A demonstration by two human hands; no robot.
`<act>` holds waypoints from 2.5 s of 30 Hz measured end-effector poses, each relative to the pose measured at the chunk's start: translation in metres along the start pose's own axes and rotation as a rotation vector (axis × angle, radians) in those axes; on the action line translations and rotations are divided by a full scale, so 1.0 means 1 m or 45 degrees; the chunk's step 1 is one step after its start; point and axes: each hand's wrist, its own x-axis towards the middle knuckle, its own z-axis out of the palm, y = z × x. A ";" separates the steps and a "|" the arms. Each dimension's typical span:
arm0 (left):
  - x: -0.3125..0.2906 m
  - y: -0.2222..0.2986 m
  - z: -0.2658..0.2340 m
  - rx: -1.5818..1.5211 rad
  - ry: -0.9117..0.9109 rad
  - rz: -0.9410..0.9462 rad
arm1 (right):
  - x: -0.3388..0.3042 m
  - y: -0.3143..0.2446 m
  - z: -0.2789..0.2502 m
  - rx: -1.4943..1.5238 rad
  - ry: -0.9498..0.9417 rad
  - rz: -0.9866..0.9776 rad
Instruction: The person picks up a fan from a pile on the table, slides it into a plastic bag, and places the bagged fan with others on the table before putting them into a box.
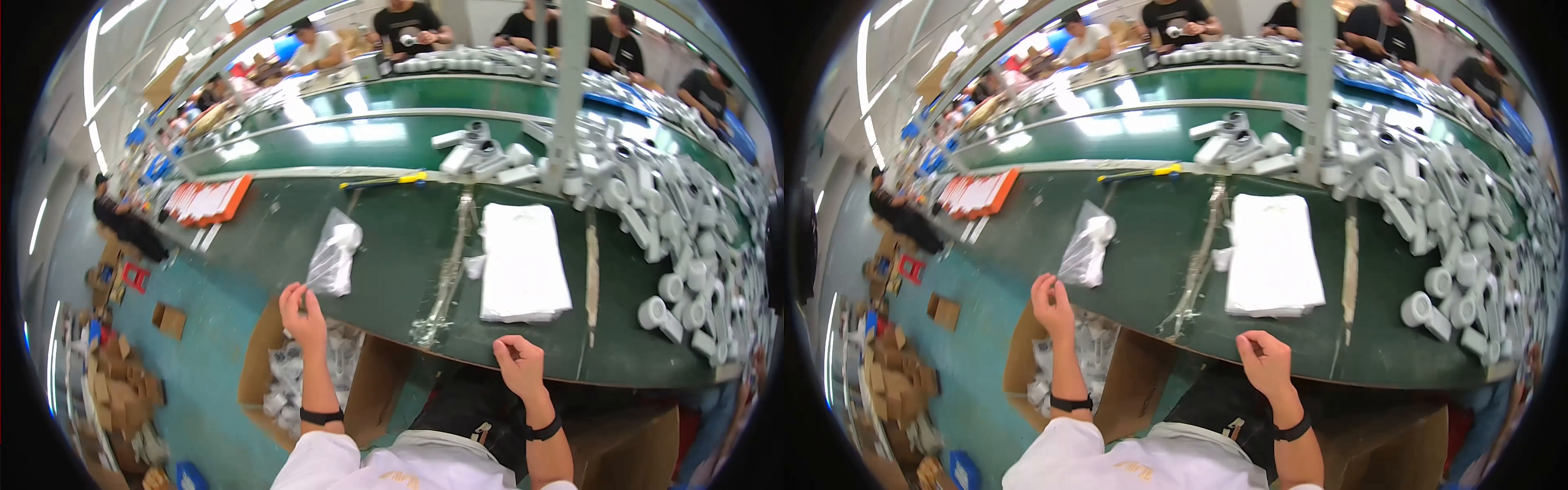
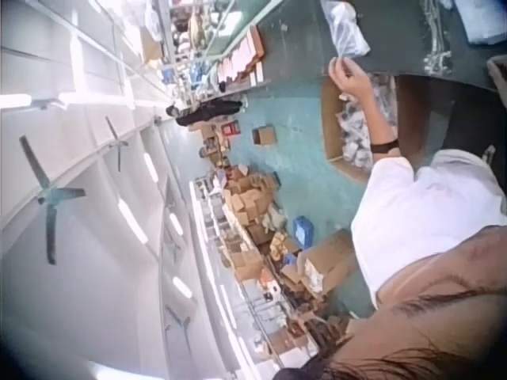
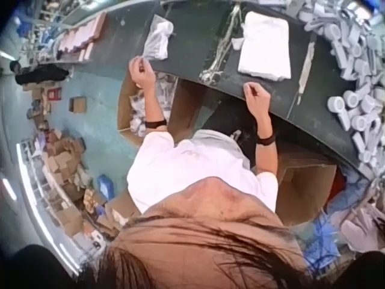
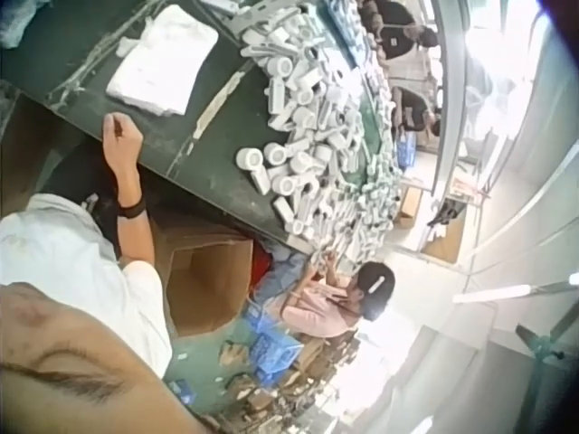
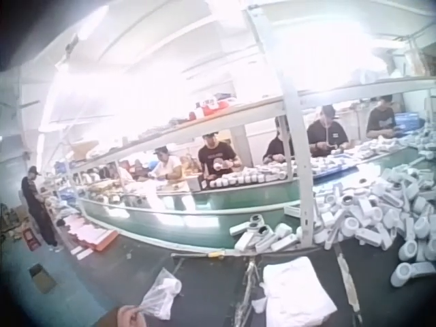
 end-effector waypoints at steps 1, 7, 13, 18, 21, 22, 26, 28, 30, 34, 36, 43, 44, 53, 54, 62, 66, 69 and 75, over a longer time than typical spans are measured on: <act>-0.009 0.007 0.007 -0.034 -0.052 0.111 | -0.001 0.010 0.000 0.094 0.026 0.054; -0.067 0.040 0.028 -0.477 -0.643 -0.093 | 0.002 -0.042 -0.057 0.000 0.229 -0.107; -0.076 0.038 0.050 -0.539 -0.912 -0.392 | 0.010 -0.008 -0.223 -1.108 1.088 -0.140; -0.052 0.142 0.067 -0.614 -0.993 -0.033 | 0.011 0.023 -0.298 -1.715 0.652 0.016; -0.055 0.193 0.090 -0.559 -1.299 0.399 | 0.017 0.039 -0.301 -1.787 0.552 0.020; -0.060 0.208 0.101 -0.546 -1.330 0.524 | 0.021 0.037 -0.296 -1.781 0.541 0.007; -0.083 0.215 0.135 -0.371 -1.224 0.767 | 0.020 0.027 -0.279 -1.738 0.496 0.031; -0.090 0.207 0.143 -0.297 -1.235 0.785 | 0.014 0.021 -0.269 -1.565 0.496 0.014; -0.092 0.207 0.144 -0.215 -1.245 0.798 | 0.010 0.009 -0.251 -1.472 0.555 0.016; -0.090 0.216 0.144 -0.343 -1.171 0.716 | 0.000 -0.003 -0.218 -0.722 0.711 -0.089; -0.091 0.218 0.145 -0.391 -1.130 0.681 | -0.005 -0.008 -0.194 -0.194 0.642 0.084; -0.088 0.229 0.135 -0.736 -1.278 -0.160 | -0.010 -0.040 -0.103 0.451 0.260 0.310; -0.087 0.230 0.134 -0.861 -1.339 -0.441 | -0.009 -0.042 -0.096 0.472 0.198 0.320; -0.085 0.217 0.133 -0.544 -1.222 0.387 | -0.012 -0.059 -0.081 0.466 -0.037 0.534; -0.086 0.214 0.134 -0.533 -1.189 0.378 | -0.012 -0.061 -0.082 0.458 -0.080 0.588; -0.093 0.236 0.128 -1.070 -1.343 -0.572 | -0.021 -0.064 -0.095 0.285 -0.476 0.546; -0.093 0.239 0.123 -1.048 -1.501 -0.693 | -0.019 -0.077 -0.093 0.095 -0.627 0.553; -0.089 0.241 0.118 -0.989 -1.615 -0.578 | -0.017 -0.080 -0.089 0.050 -0.575 0.553; -0.074 0.233 0.113 -1.080 -1.764 -0.422 | -0.001 -0.076 -0.089 -0.002 -0.786 0.532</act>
